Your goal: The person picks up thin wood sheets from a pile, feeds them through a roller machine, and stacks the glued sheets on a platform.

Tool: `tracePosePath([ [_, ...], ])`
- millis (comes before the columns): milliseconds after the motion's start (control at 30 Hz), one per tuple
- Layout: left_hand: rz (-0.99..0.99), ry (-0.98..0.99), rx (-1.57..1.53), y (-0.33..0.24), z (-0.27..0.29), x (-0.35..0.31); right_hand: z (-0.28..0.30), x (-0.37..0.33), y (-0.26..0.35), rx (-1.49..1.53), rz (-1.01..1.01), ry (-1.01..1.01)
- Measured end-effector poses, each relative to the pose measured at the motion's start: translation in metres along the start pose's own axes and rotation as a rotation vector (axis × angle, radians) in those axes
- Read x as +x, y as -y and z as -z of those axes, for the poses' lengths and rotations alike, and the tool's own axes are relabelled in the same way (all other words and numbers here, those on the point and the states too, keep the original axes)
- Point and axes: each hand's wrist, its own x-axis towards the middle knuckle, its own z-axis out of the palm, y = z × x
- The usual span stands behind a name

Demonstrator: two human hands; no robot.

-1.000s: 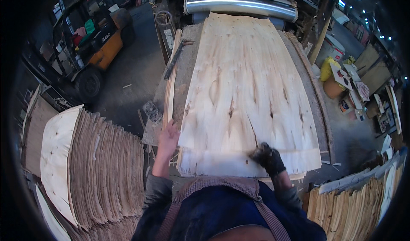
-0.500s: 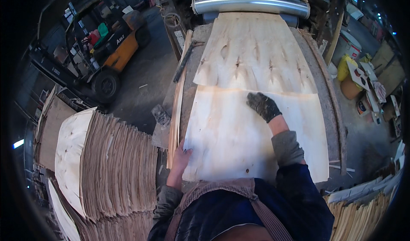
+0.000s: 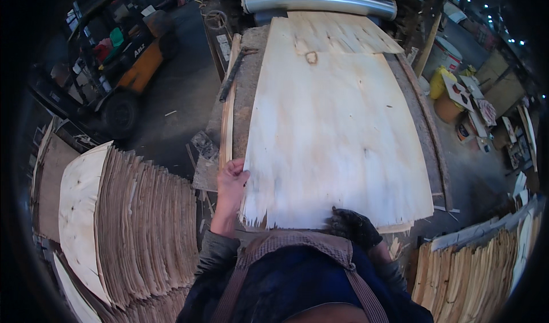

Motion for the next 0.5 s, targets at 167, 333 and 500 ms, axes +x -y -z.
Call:
tracePosePath([
  [167, -0.030, 0.032, -0.149, -0.038, -0.005, 0.000, 0.030, -0.031, -0.025, 0.029, 0.008, -0.217],
  [333, -0.031, 0.075, -0.254, -0.067, -0.007, 0.001, 0.028, -0.043, -0.029, -0.023, 0.129, -0.366],
  [500, 0.020, 0.100, -0.222, -0.056, 0.003, 0.026, -0.002, -0.034, -0.001, 0.046, 0.227, -0.286],
])
